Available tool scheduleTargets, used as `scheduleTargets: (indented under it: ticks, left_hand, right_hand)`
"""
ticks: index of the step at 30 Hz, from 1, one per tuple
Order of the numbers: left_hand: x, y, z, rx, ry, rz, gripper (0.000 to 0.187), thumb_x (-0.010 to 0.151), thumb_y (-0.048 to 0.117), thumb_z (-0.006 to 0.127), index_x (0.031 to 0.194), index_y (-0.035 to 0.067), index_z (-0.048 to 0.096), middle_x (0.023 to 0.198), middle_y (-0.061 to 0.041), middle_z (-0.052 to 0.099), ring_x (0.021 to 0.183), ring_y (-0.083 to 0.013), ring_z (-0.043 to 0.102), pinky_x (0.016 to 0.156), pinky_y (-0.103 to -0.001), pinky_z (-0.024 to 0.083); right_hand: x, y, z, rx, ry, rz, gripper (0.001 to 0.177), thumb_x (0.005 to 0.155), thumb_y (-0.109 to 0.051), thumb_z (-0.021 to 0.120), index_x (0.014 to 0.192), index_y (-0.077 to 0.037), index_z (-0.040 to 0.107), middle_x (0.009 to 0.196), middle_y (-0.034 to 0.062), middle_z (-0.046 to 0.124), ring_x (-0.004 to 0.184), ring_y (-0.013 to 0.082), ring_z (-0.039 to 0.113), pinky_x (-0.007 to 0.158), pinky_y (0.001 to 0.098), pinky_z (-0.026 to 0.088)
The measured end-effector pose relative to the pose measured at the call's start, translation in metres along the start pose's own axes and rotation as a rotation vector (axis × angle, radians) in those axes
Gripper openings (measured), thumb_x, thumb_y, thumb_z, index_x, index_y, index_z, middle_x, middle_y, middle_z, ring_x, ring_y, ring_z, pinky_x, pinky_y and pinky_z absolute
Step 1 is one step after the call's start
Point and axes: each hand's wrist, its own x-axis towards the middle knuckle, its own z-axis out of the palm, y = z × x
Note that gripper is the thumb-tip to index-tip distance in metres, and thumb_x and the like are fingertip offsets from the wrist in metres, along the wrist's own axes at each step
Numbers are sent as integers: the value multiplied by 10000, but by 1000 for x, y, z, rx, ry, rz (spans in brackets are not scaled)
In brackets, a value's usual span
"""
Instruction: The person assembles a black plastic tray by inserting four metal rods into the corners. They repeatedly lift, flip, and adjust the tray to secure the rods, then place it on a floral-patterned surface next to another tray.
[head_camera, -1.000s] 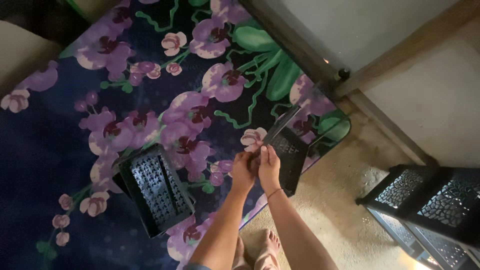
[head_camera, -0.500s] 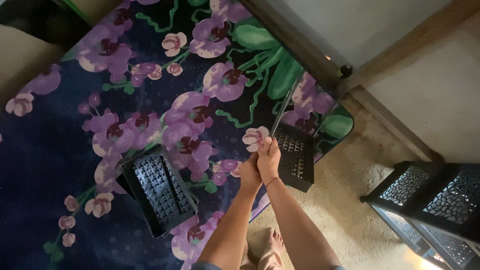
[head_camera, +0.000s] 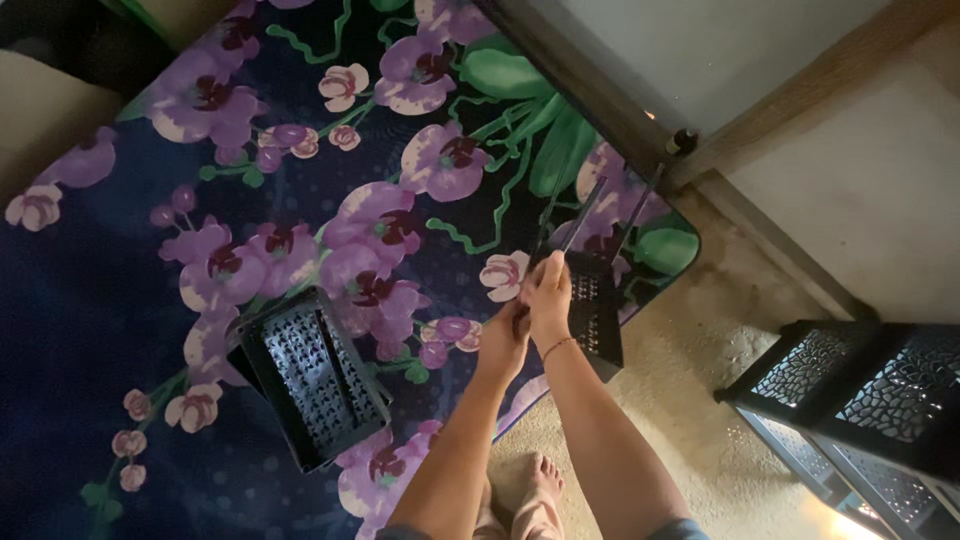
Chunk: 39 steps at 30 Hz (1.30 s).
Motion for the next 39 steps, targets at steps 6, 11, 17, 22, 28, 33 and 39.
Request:
scheduleTargets:
  ticks: [6,11,17,22,28,33,39]
  left_hand:
    - [-5,8,-1,-185,-37,63,221,965,157,609,1102,-2,678,860,-176,729,709,-247,697,619,-369,547]
    - [-14,16,-2,-243,-141,-150,200,980,184,619,1050,8,686,775,-149,698,638,-196,655,580,-356,536]
    - [-9,5,-8,-111,42,18,246,925,137,624,1121,19,713,853,-196,743,736,-293,719,659,-388,547]
    - [0,-14,-11,-104,67,90,206,941,134,642,1092,9,708,918,-221,747,809,-333,746,678,-389,554]
    - [-2,-12,-13,-154,2,51,215,907,103,641,1099,45,720,881,-171,757,758,-292,766,665,-372,560]
    - [-1,-15,-25,-36,-56,40,230,898,117,708,1116,46,692,921,-186,735,804,-320,720,674,-386,537]
    - [12,-67,-48,148,-4,157,285,815,13,651,1084,78,721,1158,-196,712,1058,-376,677,923,-446,534]
  right_hand:
    - [-12,-29,12,237,-28,31,388,1078,-418,514,841,-114,477,659,-20,421,529,99,384,470,279,311]
    - [-14,-51,10,266,-60,235,513,1060,-503,443,734,-106,454,558,0,396,430,130,354,394,283,258]
    - [-37,-37,10,120,-78,-5,417,1071,-452,490,861,-96,548,651,-25,458,546,95,420,501,263,358]
    - [-45,-11,16,65,-162,-130,312,1081,-309,560,904,-53,562,740,-17,507,637,75,473,594,272,430]
    - [-28,-13,17,305,-63,221,369,1073,-382,498,847,-90,509,638,-29,434,502,97,384,462,279,337]
    - [-24,-15,17,362,-60,289,441,1060,-464,461,833,-89,507,599,-15,408,479,118,368,456,296,312]
    - [-21,2,2,385,-121,140,395,1083,-415,537,889,-72,514,652,-18,416,540,116,387,524,315,353]
